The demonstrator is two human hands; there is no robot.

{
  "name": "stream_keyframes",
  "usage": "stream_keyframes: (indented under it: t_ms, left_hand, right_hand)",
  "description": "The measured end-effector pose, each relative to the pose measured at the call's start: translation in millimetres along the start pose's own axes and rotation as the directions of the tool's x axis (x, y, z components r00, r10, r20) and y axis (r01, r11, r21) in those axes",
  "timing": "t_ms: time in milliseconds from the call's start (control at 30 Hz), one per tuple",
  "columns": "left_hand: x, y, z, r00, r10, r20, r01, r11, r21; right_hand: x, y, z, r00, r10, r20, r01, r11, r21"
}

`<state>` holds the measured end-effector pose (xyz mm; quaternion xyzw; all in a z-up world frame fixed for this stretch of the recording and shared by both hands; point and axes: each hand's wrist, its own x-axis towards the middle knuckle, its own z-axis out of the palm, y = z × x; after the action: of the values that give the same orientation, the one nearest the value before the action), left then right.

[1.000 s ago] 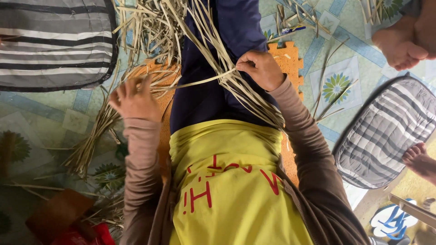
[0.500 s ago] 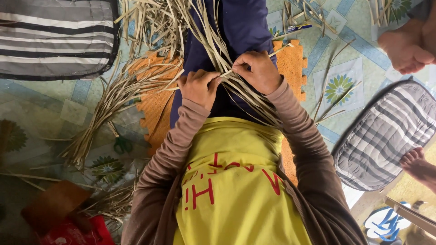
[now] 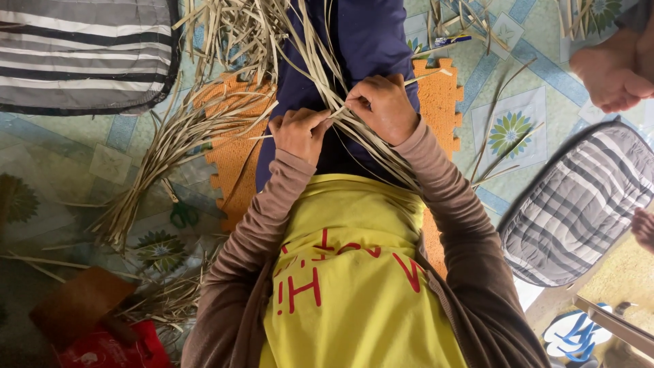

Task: The person is weaving and braiding long, dried plant fibers together while sitting on the floor.

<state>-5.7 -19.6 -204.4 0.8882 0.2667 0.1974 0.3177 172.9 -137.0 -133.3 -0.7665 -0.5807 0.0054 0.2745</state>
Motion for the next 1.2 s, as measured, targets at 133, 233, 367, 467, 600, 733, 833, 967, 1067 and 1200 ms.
stream_keyframes:
  t_ms: [133, 233, 367, 467, 600, 733, 833, 967, 1067, 1200]
  left_hand:
    - [-1, -4, 5, 0.999, 0.032, -0.032, -0.032, 0.999, -0.010]
    - [-2, -8, 11, 0.998, 0.055, -0.042, -0.054, 0.998, 0.010]
    - [-3, -8, 17, 0.993, 0.046, -0.106, -0.050, 0.998, -0.039]
    - [-3, -15, 25, 0.988, 0.051, -0.148, -0.070, 0.990, -0.122]
    - [-3, -17, 25, 0.976, 0.096, -0.195, -0.127, 0.980, -0.153]
    - [0, -7, 16, 0.976, 0.102, -0.195, -0.133, 0.980, -0.151]
    - [-1, -3, 15, 0.979, 0.084, -0.188, -0.112, 0.983, -0.144]
    - [3, 11, 5, 0.992, 0.019, -0.124, -0.032, 0.994, -0.104]
    - [7, 22, -6, 0.997, -0.011, -0.071, 0.005, 0.997, -0.082]
    - [8, 20, -4, 0.998, -0.018, -0.056, 0.014, 0.997, -0.070]
  right_hand:
    - [1, -3, -3, 1.000, -0.009, 0.000, 0.009, 1.000, 0.007]
    - [1, -4, -2, 1.000, -0.013, -0.002, 0.013, 1.000, -0.019]
    - [0, -1, 2, 1.000, -0.011, -0.009, 0.011, 1.000, -0.014]
    - [0, -2, 2, 1.000, -0.014, -0.011, 0.013, 1.000, -0.018]
    - [0, -9, 0, 0.999, -0.032, -0.013, 0.031, 0.998, -0.063]
    - [-1, -13, 2, 0.999, -0.049, -0.022, 0.046, 0.994, -0.102]
    - [0, -10, 4, 0.998, -0.052, -0.027, 0.049, 0.994, -0.095]
    - [-5, 5, 3, 1.000, -0.012, -0.019, 0.009, 0.988, -0.154]
    - [-8, 38, -17, 0.998, 0.064, -0.025, -0.068, 0.978, -0.198]
    - [-23, 115, -46, 0.992, 0.081, -0.093, -0.111, 0.917, -0.384]
